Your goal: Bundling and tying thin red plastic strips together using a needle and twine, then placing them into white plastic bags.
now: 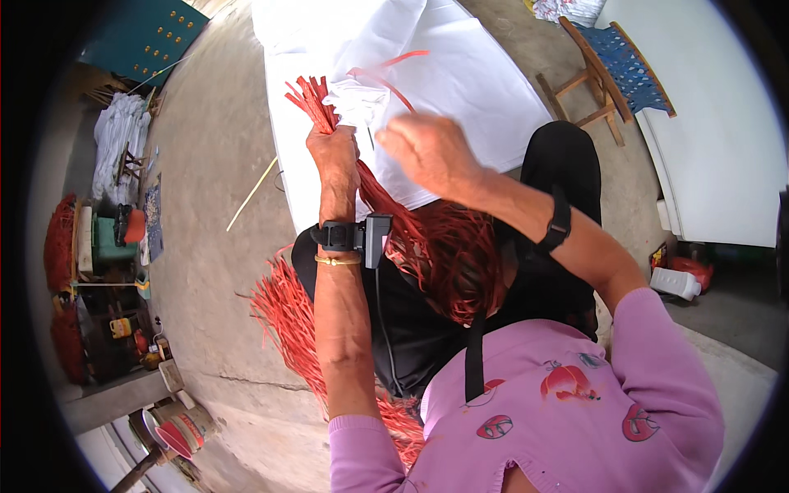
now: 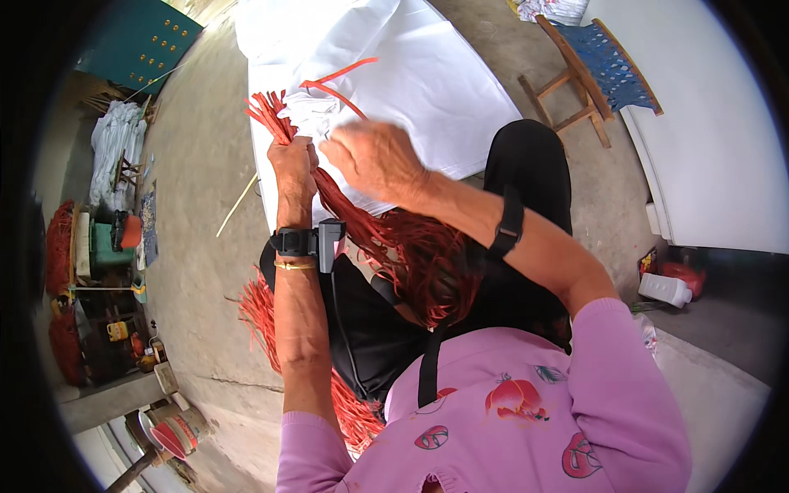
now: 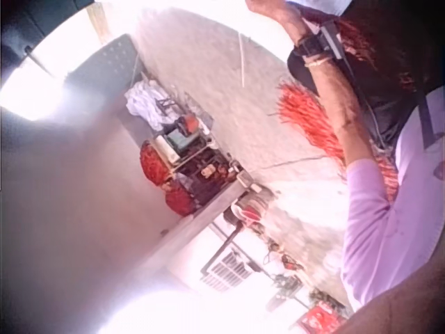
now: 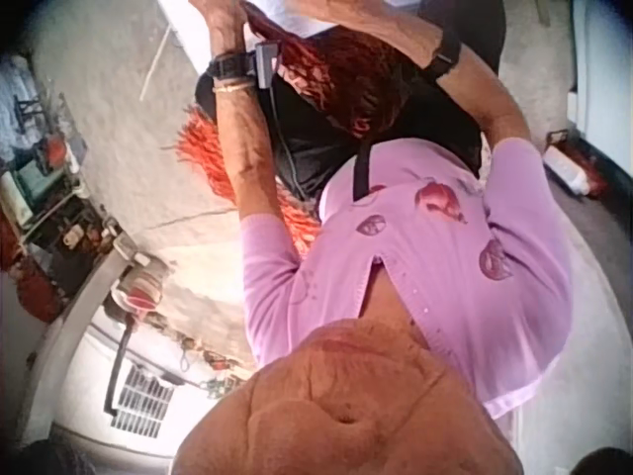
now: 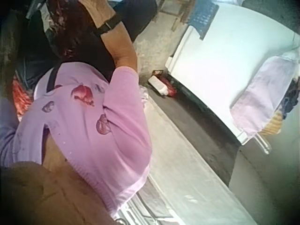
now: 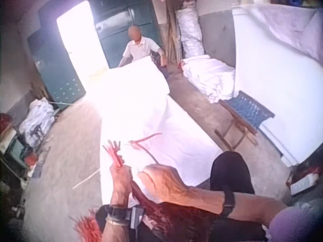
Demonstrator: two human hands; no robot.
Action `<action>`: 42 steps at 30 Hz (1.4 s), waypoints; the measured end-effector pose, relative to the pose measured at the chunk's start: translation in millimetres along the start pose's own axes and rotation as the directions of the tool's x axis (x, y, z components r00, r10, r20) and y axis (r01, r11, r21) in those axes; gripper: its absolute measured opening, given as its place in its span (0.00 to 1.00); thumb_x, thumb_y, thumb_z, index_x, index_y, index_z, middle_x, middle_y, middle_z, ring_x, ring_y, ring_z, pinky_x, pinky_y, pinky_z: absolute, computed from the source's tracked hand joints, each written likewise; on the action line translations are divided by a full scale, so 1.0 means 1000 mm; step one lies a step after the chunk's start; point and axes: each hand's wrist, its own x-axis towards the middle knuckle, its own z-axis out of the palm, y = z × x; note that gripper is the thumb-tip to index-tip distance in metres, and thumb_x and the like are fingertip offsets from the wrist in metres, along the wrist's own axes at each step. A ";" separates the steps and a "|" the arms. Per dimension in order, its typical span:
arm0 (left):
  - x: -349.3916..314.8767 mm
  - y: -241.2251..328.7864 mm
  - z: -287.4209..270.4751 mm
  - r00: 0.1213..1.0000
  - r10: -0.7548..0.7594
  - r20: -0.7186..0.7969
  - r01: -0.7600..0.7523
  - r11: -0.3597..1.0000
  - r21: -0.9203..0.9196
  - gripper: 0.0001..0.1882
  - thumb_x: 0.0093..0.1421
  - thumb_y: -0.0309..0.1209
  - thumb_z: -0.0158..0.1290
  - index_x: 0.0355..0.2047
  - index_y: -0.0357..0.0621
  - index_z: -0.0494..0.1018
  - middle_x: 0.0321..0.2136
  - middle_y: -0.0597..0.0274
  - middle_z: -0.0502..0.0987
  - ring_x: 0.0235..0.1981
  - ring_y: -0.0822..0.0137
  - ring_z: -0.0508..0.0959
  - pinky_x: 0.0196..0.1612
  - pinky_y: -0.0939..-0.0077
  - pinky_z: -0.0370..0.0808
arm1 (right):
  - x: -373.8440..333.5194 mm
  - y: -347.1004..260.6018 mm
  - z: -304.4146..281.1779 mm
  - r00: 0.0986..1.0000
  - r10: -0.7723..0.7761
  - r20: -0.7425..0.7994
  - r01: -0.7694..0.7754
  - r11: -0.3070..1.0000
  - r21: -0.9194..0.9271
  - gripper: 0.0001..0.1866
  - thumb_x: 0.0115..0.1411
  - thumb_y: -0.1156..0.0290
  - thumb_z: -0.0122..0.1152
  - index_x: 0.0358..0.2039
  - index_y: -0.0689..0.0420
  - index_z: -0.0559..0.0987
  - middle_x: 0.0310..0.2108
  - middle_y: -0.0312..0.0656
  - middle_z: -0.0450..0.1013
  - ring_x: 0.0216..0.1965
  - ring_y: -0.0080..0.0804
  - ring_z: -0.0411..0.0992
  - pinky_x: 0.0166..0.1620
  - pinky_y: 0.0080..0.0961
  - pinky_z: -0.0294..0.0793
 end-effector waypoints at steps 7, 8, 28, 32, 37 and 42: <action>-0.015 0.018 0.010 0.950 -0.138 0.279 0.223 0.927 -0.300 0.03 0.54 0.25 0.49 0.25 0.44 0.67 0.09 0.71 0.61 0.07 0.79 0.55 0.12 0.83 0.50 | 0.005 0.044 0.034 0.971 0.226 -0.077 -0.182 0.910 0.373 0.10 0.54 0.66 0.52 0.25 0.60 0.74 0.17 0.48 0.70 0.21 0.42 0.72 0.25 0.36 0.68; -0.012 0.026 0.003 0.933 -0.079 0.350 0.204 0.919 -0.337 0.03 0.54 0.25 0.49 0.25 0.44 0.67 0.09 0.71 0.61 0.07 0.79 0.55 0.12 0.83 0.50 | 0.003 0.050 0.031 0.960 0.276 -0.049 -0.245 0.912 0.330 0.10 0.54 0.66 0.52 0.25 0.60 0.74 0.17 0.48 0.70 0.21 0.42 0.72 0.25 0.36 0.68; 0.051 -0.021 -0.004 0.964 -0.265 0.020 0.224 0.771 -0.597 0.06 0.57 0.28 0.46 0.29 0.39 0.71 0.22 0.63 0.75 0.19 0.70 0.74 0.18 0.82 0.68 | -0.063 0.000 0.033 0.844 0.504 0.183 -0.512 0.659 0.551 0.11 0.58 0.69 0.49 0.24 0.63 0.73 0.15 0.36 0.63 0.21 0.19 0.60 0.26 0.22 0.62; 0.056 -0.020 -0.019 0.964 -0.145 0.224 0.251 0.776 -0.579 0.04 0.56 0.27 0.46 0.29 0.42 0.71 0.22 0.64 0.74 0.17 0.72 0.72 0.15 0.83 0.65 | -0.060 -0.007 0.005 0.840 0.514 0.176 -0.515 0.649 0.560 0.14 0.61 0.65 0.49 0.26 0.63 0.73 0.17 0.34 0.65 0.23 0.18 0.62 0.28 0.19 0.64; 0.025 -0.037 -0.002 0.957 -0.231 0.173 0.270 0.929 -0.254 0.05 0.56 0.28 0.47 0.30 0.41 0.71 0.21 0.65 0.73 0.14 0.72 0.69 0.14 0.82 0.63 | 0.020 0.003 0.001 0.953 0.262 -0.152 -0.120 0.786 0.607 0.15 0.60 0.64 0.48 0.23 0.61 0.72 0.18 0.32 0.65 0.22 0.19 0.58 0.27 0.18 0.59; 0.046 -0.037 -0.022 0.983 -0.149 -0.109 0.097 0.919 -0.382 0.05 0.55 0.28 0.48 0.29 0.42 0.72 0.21 0.64 0.73 0.17 0.71 0.70 0.17 0.80 0.66 | -0.086 -0.031 -0.044 0.710 0.272 0.649 -0.700 0.177 0.692 0.19 0.62 0.59 0.47 0.16 0.53 0.63 0.13 0.27 0.56 0.12 0.13 0.51 0.14 0.15 0.45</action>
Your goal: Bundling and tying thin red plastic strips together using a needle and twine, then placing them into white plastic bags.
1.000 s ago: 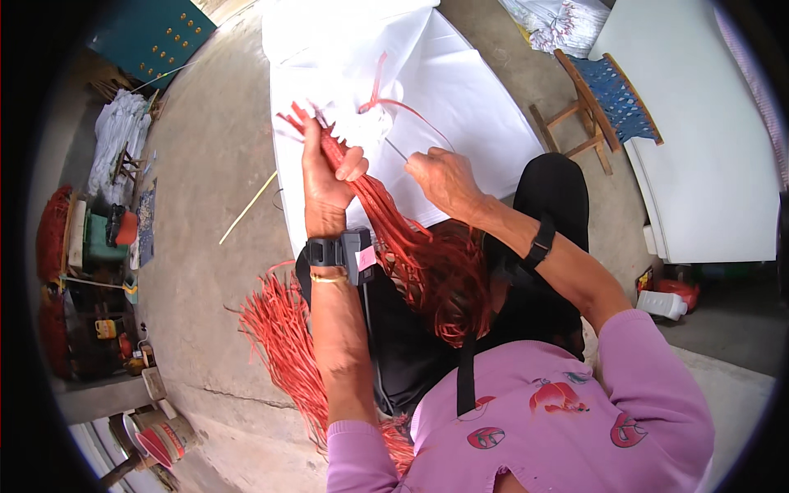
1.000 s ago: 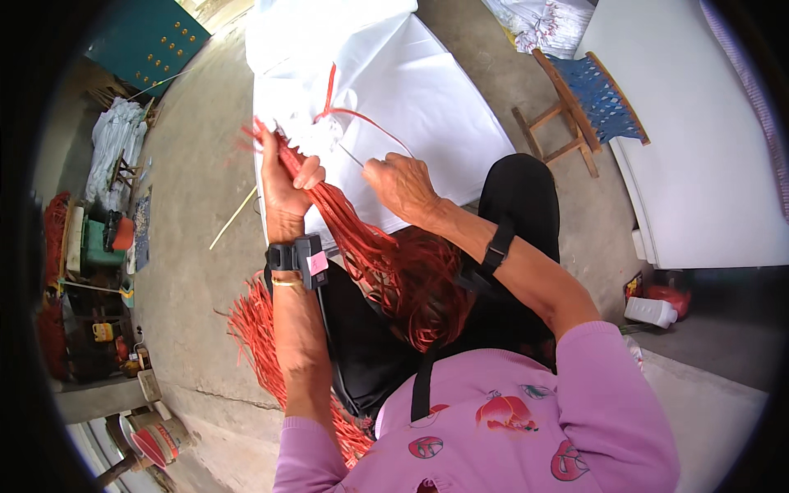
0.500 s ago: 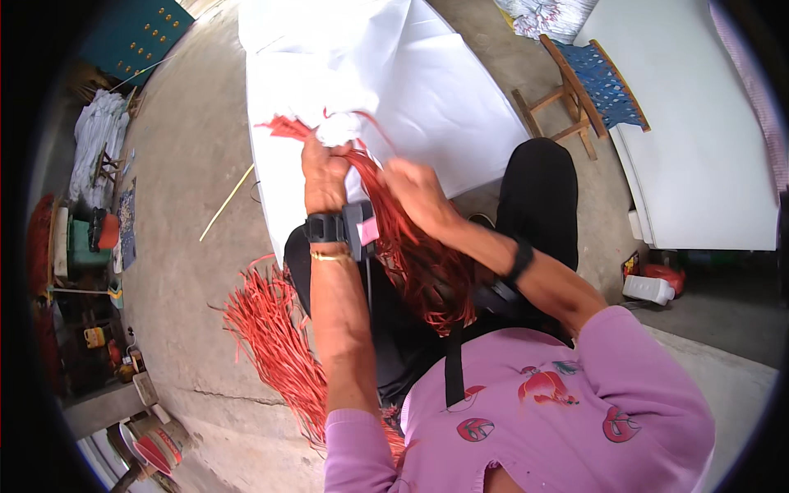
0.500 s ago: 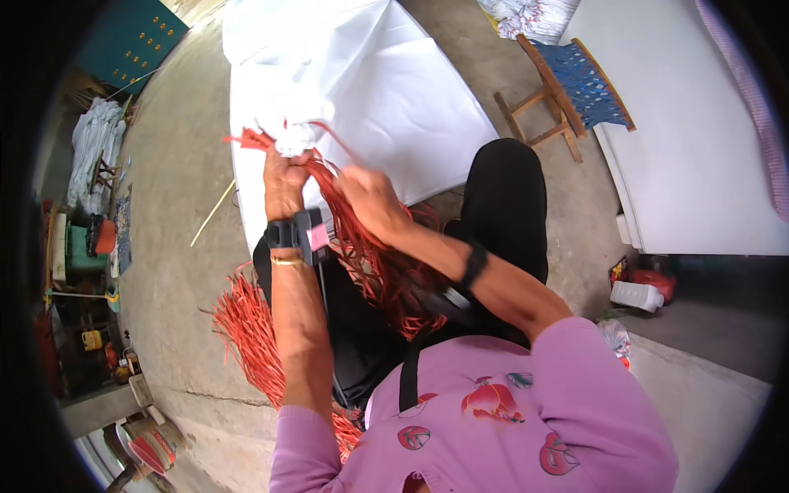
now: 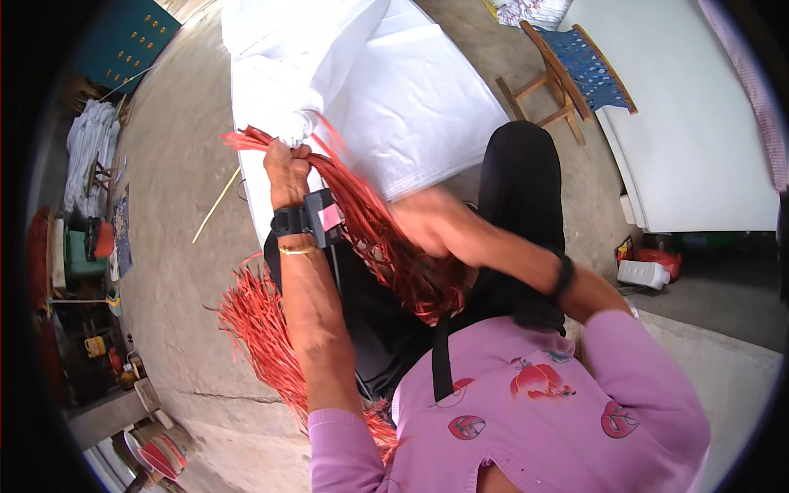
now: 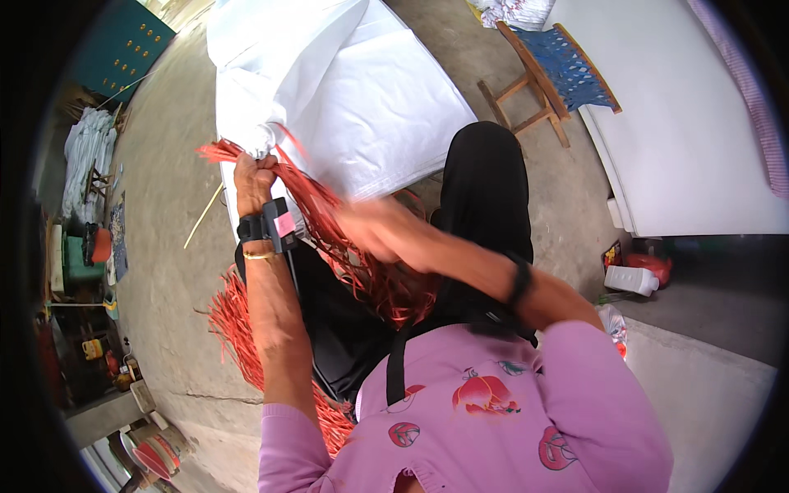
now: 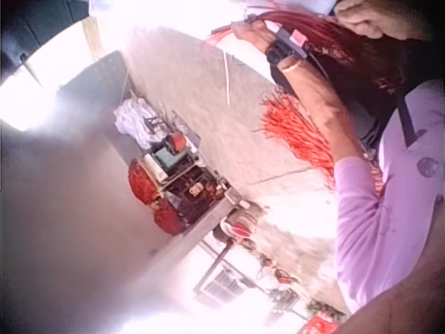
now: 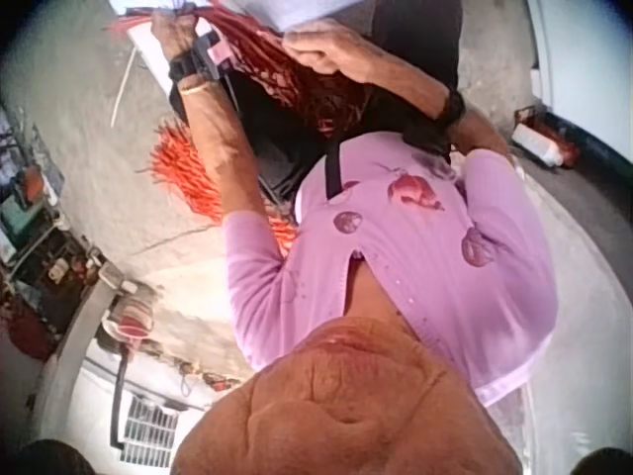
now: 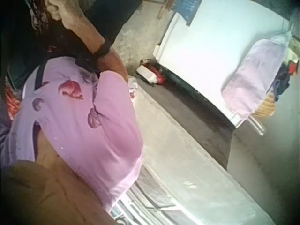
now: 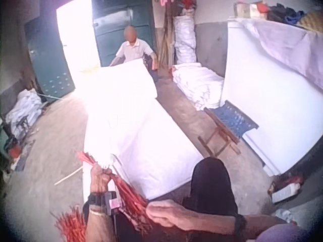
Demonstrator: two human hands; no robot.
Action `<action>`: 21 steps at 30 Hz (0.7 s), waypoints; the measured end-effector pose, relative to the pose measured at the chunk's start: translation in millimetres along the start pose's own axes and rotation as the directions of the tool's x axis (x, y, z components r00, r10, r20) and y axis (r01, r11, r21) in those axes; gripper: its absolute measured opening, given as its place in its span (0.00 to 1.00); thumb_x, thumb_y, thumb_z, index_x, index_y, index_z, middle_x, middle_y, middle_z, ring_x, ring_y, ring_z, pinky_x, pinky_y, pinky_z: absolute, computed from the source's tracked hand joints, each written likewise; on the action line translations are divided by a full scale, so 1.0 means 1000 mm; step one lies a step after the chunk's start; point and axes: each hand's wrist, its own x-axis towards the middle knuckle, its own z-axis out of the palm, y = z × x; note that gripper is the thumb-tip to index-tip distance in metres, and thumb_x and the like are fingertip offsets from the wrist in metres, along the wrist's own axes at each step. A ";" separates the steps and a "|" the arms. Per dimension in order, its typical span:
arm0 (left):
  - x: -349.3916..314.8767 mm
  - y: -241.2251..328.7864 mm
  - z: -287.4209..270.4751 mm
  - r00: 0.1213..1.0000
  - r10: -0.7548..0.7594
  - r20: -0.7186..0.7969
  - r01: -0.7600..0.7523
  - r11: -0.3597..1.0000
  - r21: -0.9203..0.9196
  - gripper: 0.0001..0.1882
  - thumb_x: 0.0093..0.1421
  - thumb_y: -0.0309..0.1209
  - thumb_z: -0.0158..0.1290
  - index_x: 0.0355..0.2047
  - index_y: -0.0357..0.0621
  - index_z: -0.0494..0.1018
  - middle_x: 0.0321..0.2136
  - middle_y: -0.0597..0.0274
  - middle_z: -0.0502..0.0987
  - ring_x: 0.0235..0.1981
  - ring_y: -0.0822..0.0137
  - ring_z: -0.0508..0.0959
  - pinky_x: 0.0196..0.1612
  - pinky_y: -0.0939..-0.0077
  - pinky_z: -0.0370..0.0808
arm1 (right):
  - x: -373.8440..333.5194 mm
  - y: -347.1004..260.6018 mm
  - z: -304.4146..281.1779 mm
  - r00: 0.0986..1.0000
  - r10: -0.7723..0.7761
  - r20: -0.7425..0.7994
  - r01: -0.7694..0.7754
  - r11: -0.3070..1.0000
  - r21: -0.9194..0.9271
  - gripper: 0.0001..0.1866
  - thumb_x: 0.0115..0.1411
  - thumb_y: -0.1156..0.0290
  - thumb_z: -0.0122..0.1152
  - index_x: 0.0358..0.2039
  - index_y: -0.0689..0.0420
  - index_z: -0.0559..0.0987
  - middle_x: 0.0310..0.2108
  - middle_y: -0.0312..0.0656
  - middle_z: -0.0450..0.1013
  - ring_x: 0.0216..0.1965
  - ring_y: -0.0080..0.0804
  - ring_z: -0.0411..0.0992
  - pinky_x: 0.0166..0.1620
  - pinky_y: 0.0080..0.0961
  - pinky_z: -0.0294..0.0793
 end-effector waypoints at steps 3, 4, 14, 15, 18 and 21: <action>0.011 0.001 -0.014 0.998 -0.030 -0.053 0.029 0.999 -0.020 0.05 0.54 0.28 0.49 0.30 0.42 0.71 0.21 0.64 0.72 0.17 0.72 0.69 0.17 0.81 0.64 | -0.131 0.025 -0.024 0.909 0.412 0.058 -0.415 0.886 0.209 0.16 0.61 0.64 0.48 0.17 0.54 0.64 0.12 0.27 0.53 0.12 0.13 0.51 0.14 0.14 0.47; 0.011 0.000 -0.017 0.998 0.063 0.001 -0.063 0.998 0.015 0.05 0.54 0.28 0.49 0.30 0.43 0.71 0.21 0.65 0.72 0.17 0.72 0.68 0.17 0.81 0.64 | -0.172 0.032 -0.039 0.843 0.537 -0.021 -0.488 0.781 0.389 0.13 0.60 0.66 0.49 0.20 0.55 0.65 0.11 0.27 0.53 0.12 0.12 0.51 0.14 0.14 0.47; -0.029 -0.006 -0.003 0.953 -0.224 0.203 0.205 0.972 0.113 0.10 0.59 0.28 0.46 0.20 0.49 0.66 0.12 0.74 0.59 0.09 0.79 0.50 0.13 0.83 0.48 | -0.283 0.052 -0.134 -0.085 0.004 -0.996 0.152 0.988 -0.009 0.10 0.58 0.64 0.50 0.21 0.50 0.68 0.13 0.25 0.56 0.11 0.12 0.50 0.13 0.13 0.45; -0.032 -0.011 0.000 0.953 -0.251 0.170 0.228 0.963 0.142 0.10 0.58 0.28 0.50 0.19 0.48 0.66 0.12 0.75 0.56 0.09 0.79 0.50 0.13 0.82 0.46 | -0.256 0.030 -0.130 0.041 -0.081 -0.996 0.066 0.995 -0.078 0.10 0.58 0.63 0.50 0.21 0.49 0.68 0.13 0.25 0.55 0.11 0.11 0.50 0.13 0.13 0.45; -0.034 -0.020 -0.009 0.956 -0.233 0.179 0.207 0.966 0.153 0.07 0.56 0.27 0.53 0.22 0.46 0.68 0.12 0.75 0.52 0.09 0.77 0.50 0.14 0.82 0.48 | -0.155 -0.021 -0.097 0.555 -0.523 -0.646 -0.184 0.681 -0.709 0.09 0.60 0.63 0.49 0.27 0.52 0.72 0.17 0.26 0.55 0.15 0.13 0.53 0.17 0.15 0.51; -0.020 -0.021 -0.026 0.961 -0.261 0.086 0.235 0.942 0.241 0.05 0.57 0.33 0.50 0.31 0.46 0.71 0.12 0.77 0.60 0.09 0.82 0.52 0.11 0.86 0.49 | -0.088 -0.026 -0.054 0.800 -0.558 -0.222 -0.053 0.302 -0.952 0.08 0.53 0.68 0.53 0.25 0.58 0.75 0.24 0.43 0.70 0.25 0.42 0.70 0.29 0.34 0.68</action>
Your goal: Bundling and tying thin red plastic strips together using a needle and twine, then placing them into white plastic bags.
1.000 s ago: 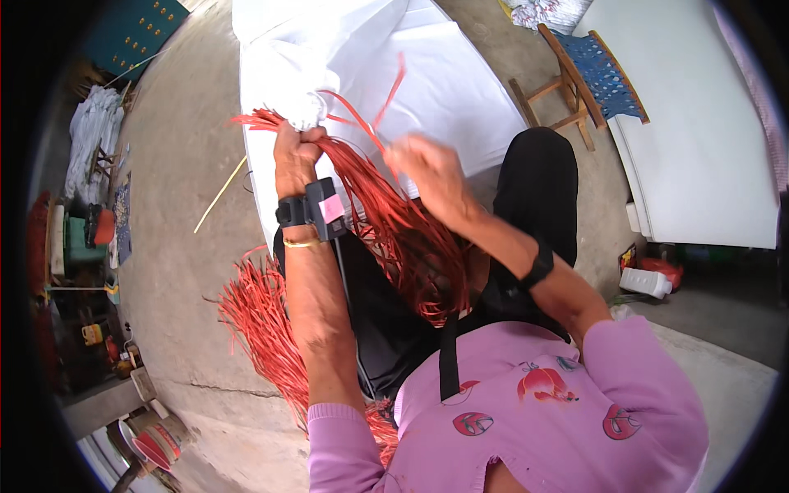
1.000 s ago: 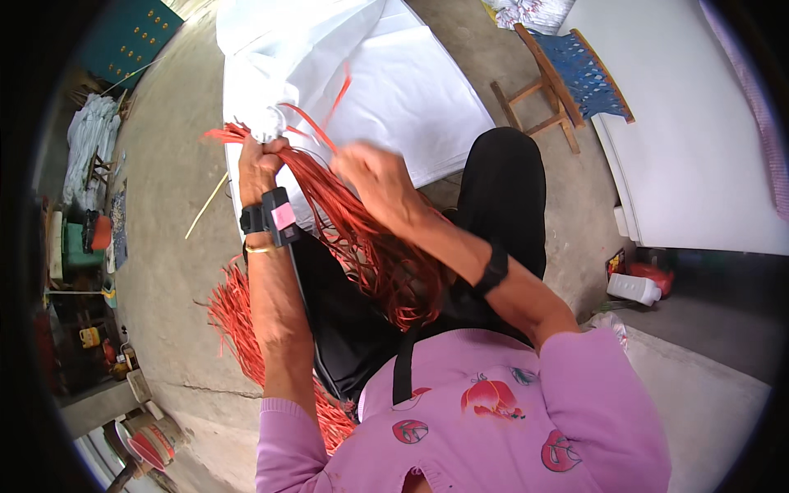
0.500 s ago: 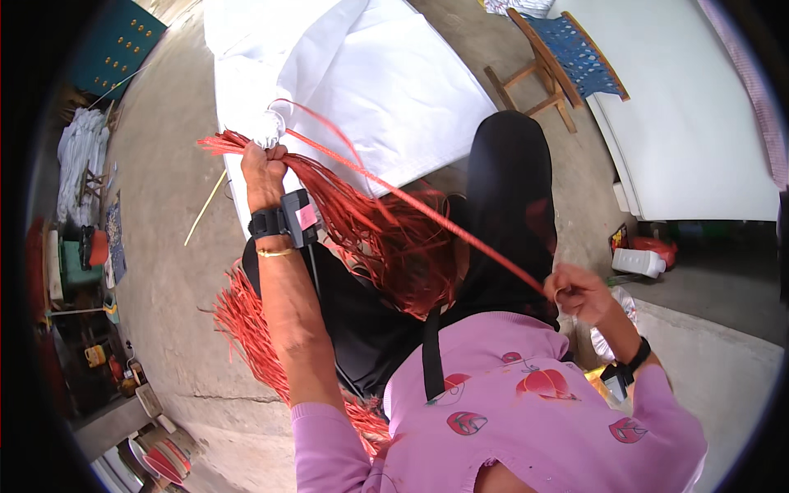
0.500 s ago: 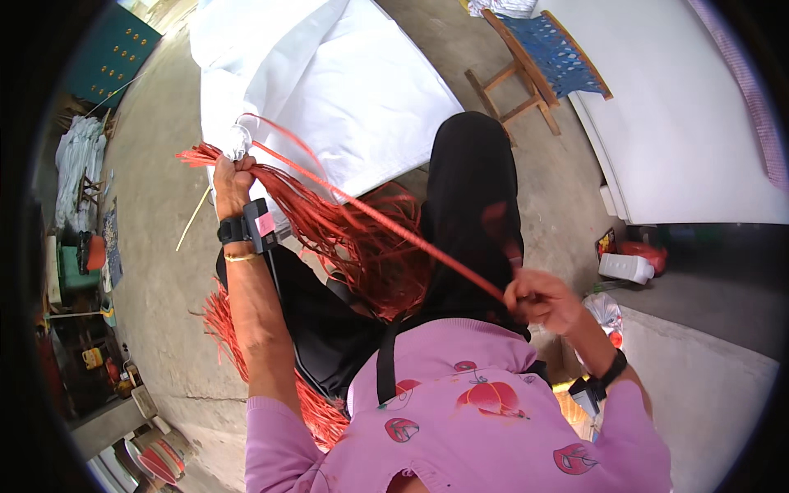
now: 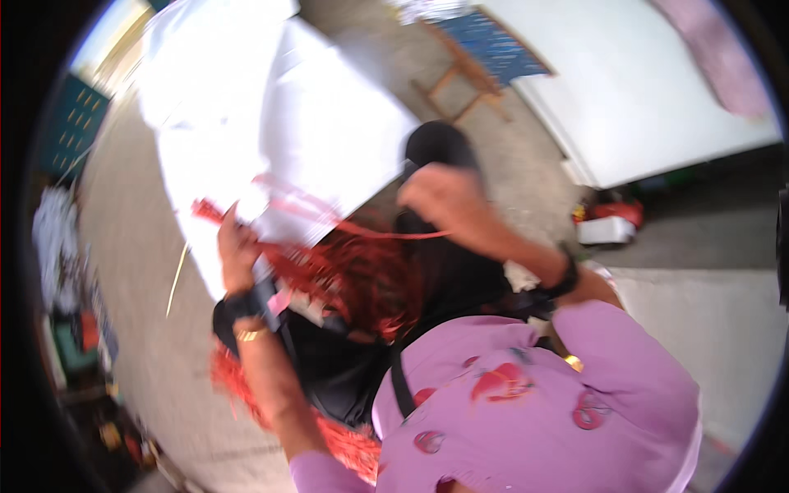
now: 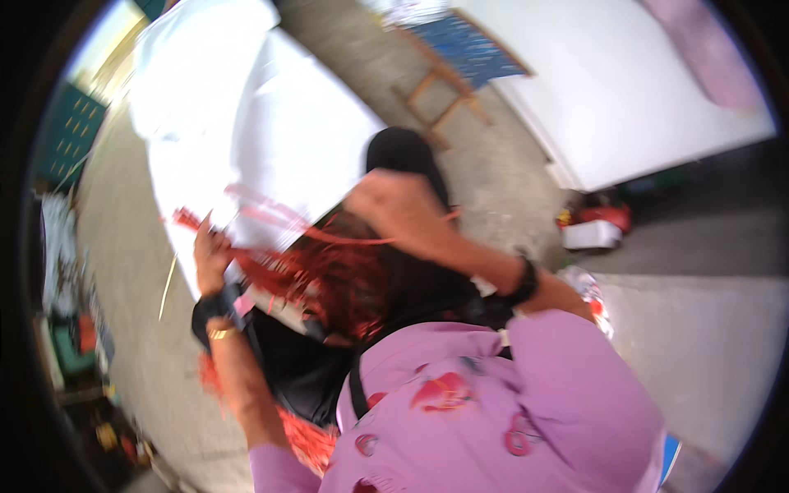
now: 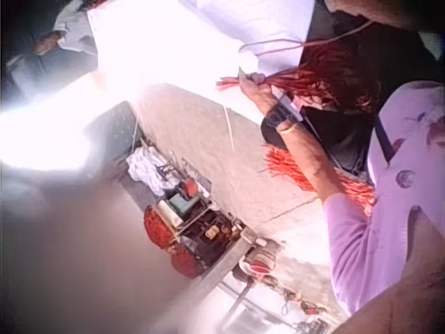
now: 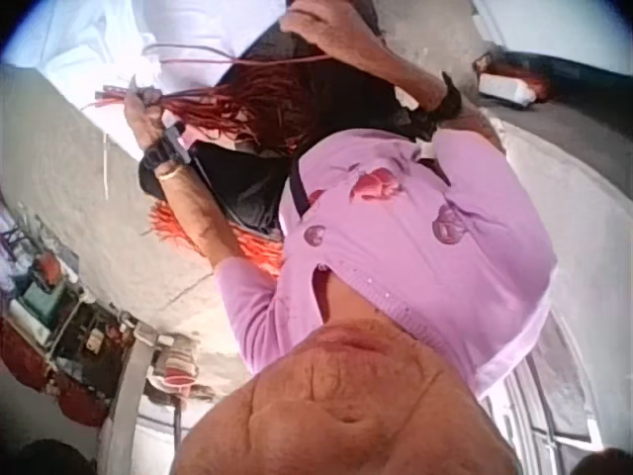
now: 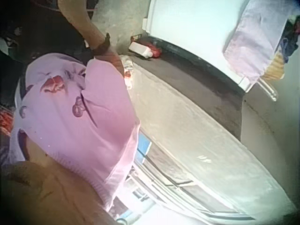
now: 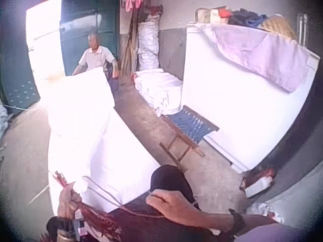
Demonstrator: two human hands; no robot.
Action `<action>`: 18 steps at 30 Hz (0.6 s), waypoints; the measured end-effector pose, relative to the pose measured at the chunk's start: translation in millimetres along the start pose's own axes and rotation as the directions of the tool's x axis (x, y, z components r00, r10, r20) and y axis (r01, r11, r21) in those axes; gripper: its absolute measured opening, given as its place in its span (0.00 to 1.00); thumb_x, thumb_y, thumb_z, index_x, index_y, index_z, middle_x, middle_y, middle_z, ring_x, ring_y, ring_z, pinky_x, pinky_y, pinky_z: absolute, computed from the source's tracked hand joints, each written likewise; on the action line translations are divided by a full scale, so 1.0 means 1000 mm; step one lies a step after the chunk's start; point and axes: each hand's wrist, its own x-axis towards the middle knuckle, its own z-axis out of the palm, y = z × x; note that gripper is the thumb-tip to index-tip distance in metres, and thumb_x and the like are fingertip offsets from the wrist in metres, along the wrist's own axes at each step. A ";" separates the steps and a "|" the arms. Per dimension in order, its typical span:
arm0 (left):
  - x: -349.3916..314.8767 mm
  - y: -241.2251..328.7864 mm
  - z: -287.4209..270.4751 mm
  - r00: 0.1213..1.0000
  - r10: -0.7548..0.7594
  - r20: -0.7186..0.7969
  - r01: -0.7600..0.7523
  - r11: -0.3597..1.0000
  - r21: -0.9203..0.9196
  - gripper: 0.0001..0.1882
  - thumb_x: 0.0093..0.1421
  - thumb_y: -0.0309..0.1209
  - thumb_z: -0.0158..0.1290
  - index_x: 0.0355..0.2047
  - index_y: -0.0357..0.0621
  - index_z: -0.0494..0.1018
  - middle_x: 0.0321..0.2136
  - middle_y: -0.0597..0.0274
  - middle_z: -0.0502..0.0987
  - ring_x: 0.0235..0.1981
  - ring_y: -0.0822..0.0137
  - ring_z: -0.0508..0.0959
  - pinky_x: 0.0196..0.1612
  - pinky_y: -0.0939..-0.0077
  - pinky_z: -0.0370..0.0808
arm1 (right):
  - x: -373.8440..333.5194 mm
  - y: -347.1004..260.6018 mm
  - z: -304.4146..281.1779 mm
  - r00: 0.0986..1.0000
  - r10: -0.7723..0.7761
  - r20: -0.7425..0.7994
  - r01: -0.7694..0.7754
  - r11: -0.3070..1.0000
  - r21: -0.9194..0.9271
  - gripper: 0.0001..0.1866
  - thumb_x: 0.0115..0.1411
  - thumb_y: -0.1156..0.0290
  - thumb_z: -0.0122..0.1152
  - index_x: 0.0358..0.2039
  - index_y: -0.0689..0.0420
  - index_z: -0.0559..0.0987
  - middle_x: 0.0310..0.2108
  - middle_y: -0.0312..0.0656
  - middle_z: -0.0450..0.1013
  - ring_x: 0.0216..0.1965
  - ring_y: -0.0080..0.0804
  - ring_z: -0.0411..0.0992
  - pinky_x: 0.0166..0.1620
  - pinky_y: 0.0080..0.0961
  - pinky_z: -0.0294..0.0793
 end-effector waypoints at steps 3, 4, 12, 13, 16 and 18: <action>0.000 -0.008 0.001 0.971 -0.091 0.221 0.058 0.987 0.151 0.08 0.58 0.37 0.49 0.34 0.48 0.72 0.12 0.80 0.62 0.08 0.85 0.51 0.10 0.90 0.47 | -0.002 -0.012 0.038 0.896 0.386 0.218 -0.424 0.603 0.676 0.15 0.54 0.60 0.54 0.22 0.61 0.73 0.15 0.35 0.66 0.19 0.21 0.65 0.23 0.24 0.62; -0.005 -0.014 0.013 0.939 -0.192 0.284 0.123 0.962 0.243 0.09 0.59 0.38 0.48 0.34 0.47 0.72 0.12 0.80 0.62 0.09 0.85 0.52 0.10 0.90 0.48 | -0.011 -0.009 0.040 0.861 0.429 0.272 -0.493 0.578 0.650 0.15 0.55 0.60 0.54 0.22 0.60 0.73 0.15 0.32 0.65 0.19 0.19 0.62 0.22 0.22 0.60; -0.039 0.222 0.034 0.676 0.730 0.095 -0.699 0.677 -0.230 0.09 0.60 0.37 0.49 0.27 0.48 0.66 0.11 0.75 0.54 0.11 0.77 0.56 0.15 0.83 0.57 | -0.016 -0.033 0.021 0.645 0.459 0.611 -0.761 0.309 0.571 0.11 0.59 0.63 0.51 0.28 0.58 0.74 0.13 0.26 0.56 0.13 0.11 0.51 0.15 0.13 0.46; -0.042 0.237 0.019 0.731 0.663 0.161 -0.629 0.747 -0.215 0.08 0.60 0.37 0.50 0.32 0.47 0.67 0.11 0.76 0.55 0.11 0.79 0.55 0.15 0.85 0.56 | -0.016 -0.036 0.016 0.699 0.434 0.568 -0.713 0.358 0.604 0.11 0.59 0.64 0.51 0.29 0.59 0.74 0.13 0.26 0.56 0.13 0.11 0.50 0.16 0.13 0.46; -0.065 0.217 -0.011 0.741 0.556 0.376 -0.591 0.806 -0.027 0.19 0.60 0.36 0.50 0.49 0.41 0.66 0.17 0.76 0.68 0.11 0.84 0.54 0.13 0.88 0.52 | -0.016 -0.044 0.007 0.780 0.332 0.530 -0.625 0.392 0.675 0.11 0.60 0.64 0.50 0.29 0.60 0.73 0.13 0.26 0.56 0.13 0.11 0.50 0.16 0.13 0.45; -0.094 0.167 -0.012 0.886 0.272 0.376 -0.302 0.953 0.020 0.19 0.60 0.34 0.48 0.51 0.42 0.65 0.38 0.60 0.76 0.10 0.84 0.54 0.12 0.90 0.52 | -0.019 -0.049 0.009 0.789 0.248 0.561 -0.613 0.367 0.699 0.12 0.60 0.64 0.50 0.29 0.60 0.73 0.13 0.26 0.56 0.13 0.11 0.50 0.16 0.13 0.45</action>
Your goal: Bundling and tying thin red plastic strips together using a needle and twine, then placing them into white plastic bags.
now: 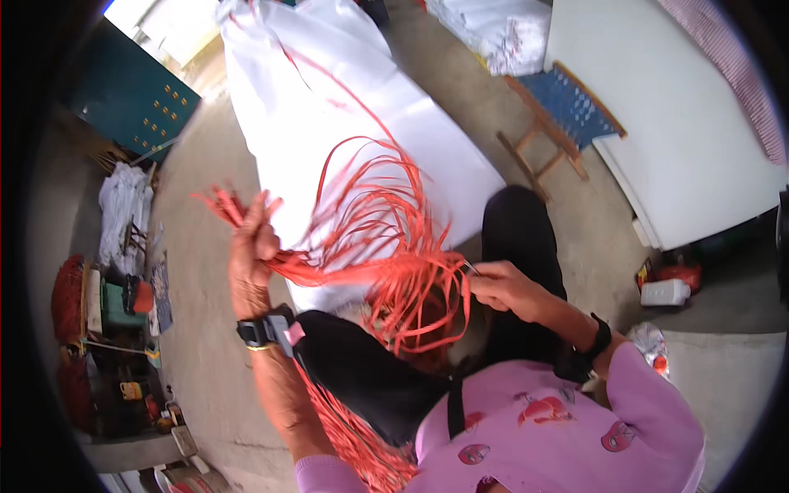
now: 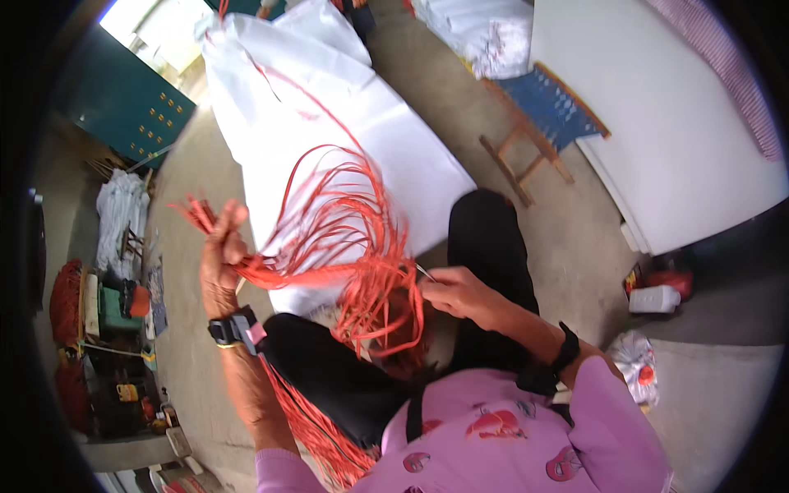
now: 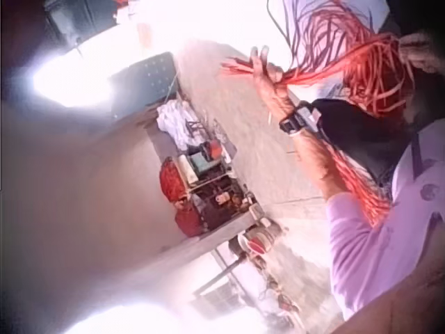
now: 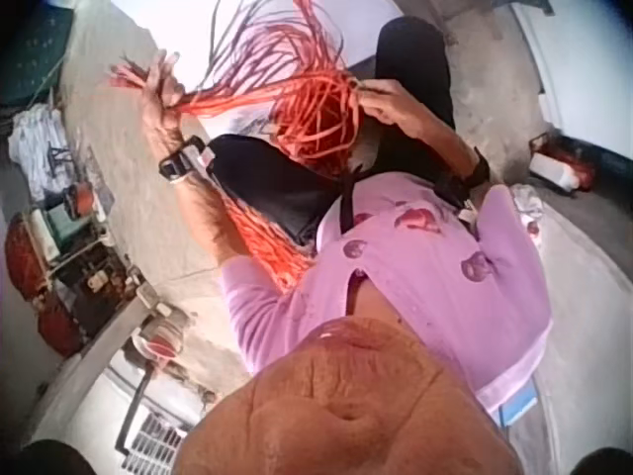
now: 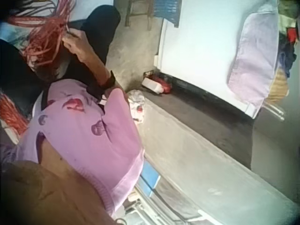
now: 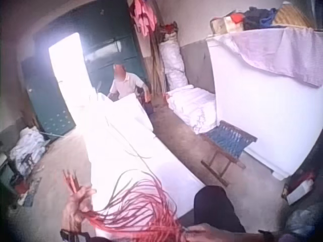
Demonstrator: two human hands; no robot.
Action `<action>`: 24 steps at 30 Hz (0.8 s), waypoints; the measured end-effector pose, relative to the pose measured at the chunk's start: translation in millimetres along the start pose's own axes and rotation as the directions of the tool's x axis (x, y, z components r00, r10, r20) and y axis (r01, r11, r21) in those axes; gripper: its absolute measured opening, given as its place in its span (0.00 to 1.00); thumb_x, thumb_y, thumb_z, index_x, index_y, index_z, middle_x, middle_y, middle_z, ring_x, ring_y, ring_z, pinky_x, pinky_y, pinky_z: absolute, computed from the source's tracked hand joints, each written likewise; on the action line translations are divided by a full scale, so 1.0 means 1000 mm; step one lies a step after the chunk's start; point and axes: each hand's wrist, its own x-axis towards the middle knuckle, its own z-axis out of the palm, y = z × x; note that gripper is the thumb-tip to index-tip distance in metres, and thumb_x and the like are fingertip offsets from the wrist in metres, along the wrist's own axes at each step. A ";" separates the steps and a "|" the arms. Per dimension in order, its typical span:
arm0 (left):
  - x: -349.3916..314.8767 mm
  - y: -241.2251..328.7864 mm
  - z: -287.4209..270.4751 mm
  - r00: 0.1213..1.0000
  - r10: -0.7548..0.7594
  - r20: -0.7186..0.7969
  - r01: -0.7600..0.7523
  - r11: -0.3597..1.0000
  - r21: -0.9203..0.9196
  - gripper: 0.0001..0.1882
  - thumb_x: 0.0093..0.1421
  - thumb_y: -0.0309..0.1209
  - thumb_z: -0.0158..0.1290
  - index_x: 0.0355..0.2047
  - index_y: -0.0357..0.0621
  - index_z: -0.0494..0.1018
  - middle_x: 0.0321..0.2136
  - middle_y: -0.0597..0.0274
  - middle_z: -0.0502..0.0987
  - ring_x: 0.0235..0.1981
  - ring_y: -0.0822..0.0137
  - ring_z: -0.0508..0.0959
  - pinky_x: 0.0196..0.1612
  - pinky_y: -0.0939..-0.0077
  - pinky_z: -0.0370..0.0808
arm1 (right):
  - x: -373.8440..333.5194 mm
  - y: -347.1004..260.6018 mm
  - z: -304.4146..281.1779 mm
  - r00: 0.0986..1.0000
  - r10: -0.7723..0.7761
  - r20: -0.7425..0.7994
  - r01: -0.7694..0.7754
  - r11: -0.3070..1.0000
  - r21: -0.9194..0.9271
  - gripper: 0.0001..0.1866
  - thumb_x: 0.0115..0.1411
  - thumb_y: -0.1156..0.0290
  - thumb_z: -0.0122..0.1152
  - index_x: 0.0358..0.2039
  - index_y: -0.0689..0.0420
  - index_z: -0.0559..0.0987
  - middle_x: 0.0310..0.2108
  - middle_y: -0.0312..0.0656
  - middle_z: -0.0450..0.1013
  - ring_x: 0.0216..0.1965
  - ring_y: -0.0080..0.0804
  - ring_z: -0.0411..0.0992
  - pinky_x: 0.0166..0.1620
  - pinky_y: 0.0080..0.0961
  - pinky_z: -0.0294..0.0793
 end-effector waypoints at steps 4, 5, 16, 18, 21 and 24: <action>-0.079 -0.068 0.057 0.869 -0.493 0.037 0.493 0.870 -0.001 0.16 0.61 0.33 0.48 0.44 0.34 0.67 0.26 0.61 0.76 0.07 0.85 0.53 0.10 0.90 0.49 | 0.002 0.012 0.013 0.997 0.029 0.074 -0.029 1.000 0.000 0.11 0.60 0.64 0.51 0.29 0.60 0.73 0.14 0.26 0.56 0.13 0.11 0.50 0.17 0.12 0.45; -0.094 -0.079 0.068 0.838 -0.521 0.164 0.529 0.848 -0.006 0.14 0.61 0.33 0.47 0.42 0.34 0.69 0.25 0.62 0.76 0.08 0.85 0.53 0.10 0.90 0.49 | 0.004 0.013 0.014 0.990 0.017 0.143 -0.020 1.000 0.018 0.11 0.60 0.64 0.51 0.29 0.59 0.73 0.14 0.26 0.57 0.13 0.10 0.50 0.17 0.12 0.45; -0.087 -0.144 0.035 0.934 -0.345 0.095 0.346 0.799 -0.493 0.13 0.64 0.34 0.43 0.35 0.36 0.71 0.19 0.67 0.71 0.08 0.81 0.53 0.12 0.87 0.50 | 0.051 0.013 0.035 0.958 -0.278 -0.075 0.221 0.876 -0.429 0.11 0.53 0.68 0.57 0.27 0.64 0.76 0.19 0.30 0.69 0.23 0.14 0.63 0.27 0.15 0.63; -0.084 -0.144 0.029 0.932 -0.324 0.162 0.359 0.774 -0.521 0.13 0.64 0.34 0.43 0.34 0.35 0.71 0.18 0.66 0.70 0.09 0.81 0.53 0.12 0.87 0.51 | 0.061 0.022 0.049 0.975 -0.219 -0.043 0.163 0.830 -0.533 0.09 0.53 0.68 0.57 0.28 0.62 0.76 0.22 0.31 0.70 0.24 0.13 0.64 0.29 0.15 0.64; -0.083 -0.144 0.023 0.939 -0.318 0.128 0.335 0.770 -0.543 0.13 0.64 0.34 0.43 0.34 0.35 0.71 0.18 0.66 0.70 0.09 0.81 0.52 0.12 0.87 0.51 | 0.075 0.039 0.065 0.982 -0.184 0.030 0.169 0.814 -0.556 0.08 0.54 0.69 0.58 0.29 0.62 0.76 0.24 0.30 0.70 0.25 0.13 0.64 0.29 0.14 0.64; -0.082 -0.152 0.023 0.940 -0.323 0.114 0.330 0.766 -0.551 0.13 0.64 0.33 0.43 0.34 0.35 0.71 0.18 0.66 0.70 0.09 0.81 0.52 0.12 0.87 0.51 | 0.086 0.053 0.077 0.888 -0.439 0.135 0.439 0.722 -0.536 0.10 0.49 0.69 0.61 0.25 0.63 0.74 0.20 0.41 0.70 0.21 0.29 0.68 0.27 0.26 0.67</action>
